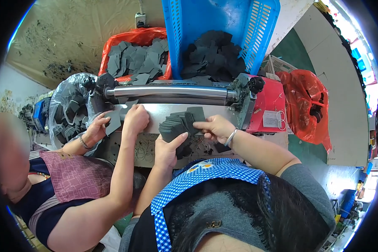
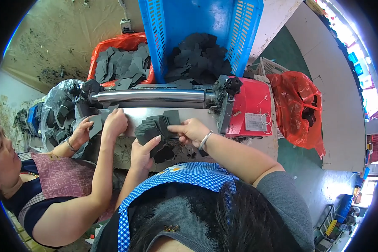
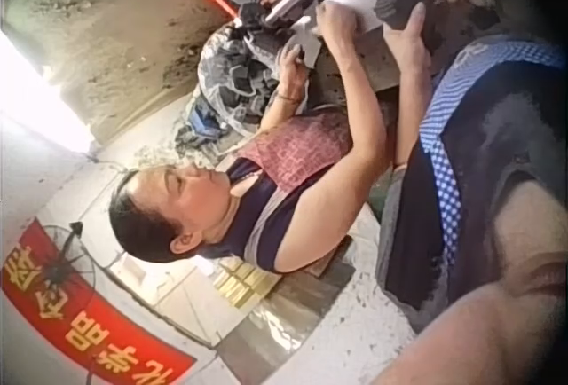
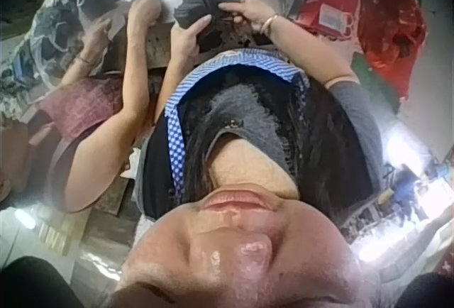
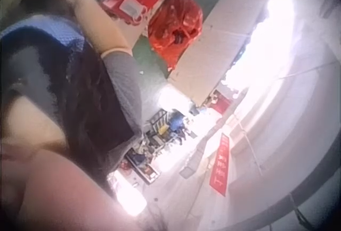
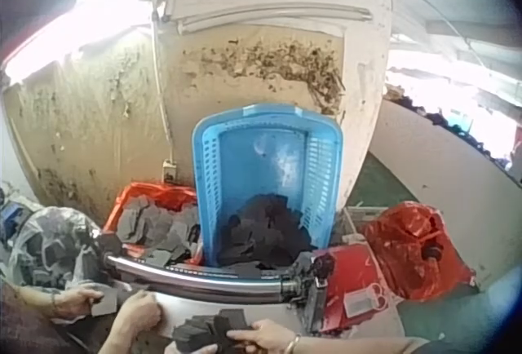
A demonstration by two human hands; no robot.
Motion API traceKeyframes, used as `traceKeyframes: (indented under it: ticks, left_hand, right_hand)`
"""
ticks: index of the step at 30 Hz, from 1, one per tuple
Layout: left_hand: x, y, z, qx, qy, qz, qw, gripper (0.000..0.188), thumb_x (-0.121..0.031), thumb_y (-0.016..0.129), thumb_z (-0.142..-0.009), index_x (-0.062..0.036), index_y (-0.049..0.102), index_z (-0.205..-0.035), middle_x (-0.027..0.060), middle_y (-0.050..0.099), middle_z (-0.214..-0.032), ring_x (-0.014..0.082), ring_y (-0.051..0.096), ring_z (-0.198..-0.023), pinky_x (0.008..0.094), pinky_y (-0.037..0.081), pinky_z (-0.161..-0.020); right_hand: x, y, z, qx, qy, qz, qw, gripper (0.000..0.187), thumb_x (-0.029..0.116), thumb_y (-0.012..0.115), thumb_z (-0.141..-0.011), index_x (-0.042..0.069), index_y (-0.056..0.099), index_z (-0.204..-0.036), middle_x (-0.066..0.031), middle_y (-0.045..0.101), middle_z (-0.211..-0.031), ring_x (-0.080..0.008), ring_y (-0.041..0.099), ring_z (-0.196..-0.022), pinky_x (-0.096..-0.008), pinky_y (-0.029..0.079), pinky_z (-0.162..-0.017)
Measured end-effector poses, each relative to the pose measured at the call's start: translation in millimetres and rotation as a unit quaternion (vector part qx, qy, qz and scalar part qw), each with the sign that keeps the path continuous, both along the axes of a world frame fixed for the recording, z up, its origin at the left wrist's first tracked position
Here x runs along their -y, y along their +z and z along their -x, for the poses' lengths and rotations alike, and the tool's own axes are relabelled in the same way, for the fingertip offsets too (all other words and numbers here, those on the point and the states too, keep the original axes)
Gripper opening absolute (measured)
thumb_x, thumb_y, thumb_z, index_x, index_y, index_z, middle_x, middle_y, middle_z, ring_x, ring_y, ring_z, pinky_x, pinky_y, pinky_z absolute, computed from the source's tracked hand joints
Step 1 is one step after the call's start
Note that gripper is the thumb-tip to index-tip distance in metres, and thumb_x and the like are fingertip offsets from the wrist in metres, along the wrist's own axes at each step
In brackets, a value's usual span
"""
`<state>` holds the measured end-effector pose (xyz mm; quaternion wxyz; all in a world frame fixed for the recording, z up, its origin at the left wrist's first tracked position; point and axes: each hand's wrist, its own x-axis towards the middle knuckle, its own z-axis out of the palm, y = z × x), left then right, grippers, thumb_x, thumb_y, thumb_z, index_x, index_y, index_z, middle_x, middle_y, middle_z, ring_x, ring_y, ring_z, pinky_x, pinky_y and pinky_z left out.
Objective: Two workers apply adhesive to small shoe components using a roller gluing machine and stack them for assembly.
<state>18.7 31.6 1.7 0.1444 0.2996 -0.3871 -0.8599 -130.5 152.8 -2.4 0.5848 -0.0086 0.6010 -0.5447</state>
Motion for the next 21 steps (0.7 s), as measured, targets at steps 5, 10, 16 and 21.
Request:
traceKeyframes:
  ticks: [5,10,16,21]
  left_hand:
    - [2,1,1,0.008,0.016,0.043,0.999,0.033,0.003,0.069,-0.070,0.0028,0.056,-0.100,0.0096,0.061,-0.095,0.0158,0.059,-0.083,0.0284,0.048,-0.076]
    - [-1,1,0,0.013,0.010,0.016,1.000,0.034,0.003,0.070,-0.069,0.0028,0.056,-0.100,0.0094,0.061,-0.095,0.0152,0.060,-0.082,0.0281,0.048,-0.076]
    - [1,3,1,0.010,0.022,0.045,0.999,0.035,0.003,0.070,-0.068,0.0027,0.056,-0.100,0.0091,0.061,-0.095,0.0150,0.060,-0.082,0.0279,0.048,-0.076]
    - [2,1,0,0.034,0.020,0.071,0.997,0.034,0.003,0.070,-0.068,0.0027,0.056,-0.100,0.0088,0.062,-0.094,0.0151,0.060,-0.081,0.0279,0.048,-0.076]
  right_hand:
    - [2,-4,11,-0.040,-0.162,0.002,0.986,0.025,0.024,0.066,-0.080,0.001,0.057,-0.083,-0.0050,0.059,-0.068,-0.0108,0.057,-0.052,-0.0211,0.045,-0.044]
    - [2,-4,-8,-0.061,0.056,0.053,0.995,0.019,0.019,0.067,-0.079,0.003,0.057,-0.079,-0.0012,0.054,-0.060,-0.0086,0.051,-0.046,-0.0203,0.042,-0.042]
    - [5,-1,9,-0.049,-0.086,-0.042,0.994,0.024,0.023,0.067,-0.079,0.003,0.055,-0.074,-0.0034,0.056,-0.062,-0.0092,0.053,-0.047,-0.0193,0.043,-0.043]
    - [6,9,-9,-0.073,-0.033,0.035,0.996,0.021,0.022,0.065,-0.080,0.002,0.058,-0.080,-0.0020,0.057,-0.064,-0.0076,0.054,-0.050,-0.0185,0.043,-0.045]
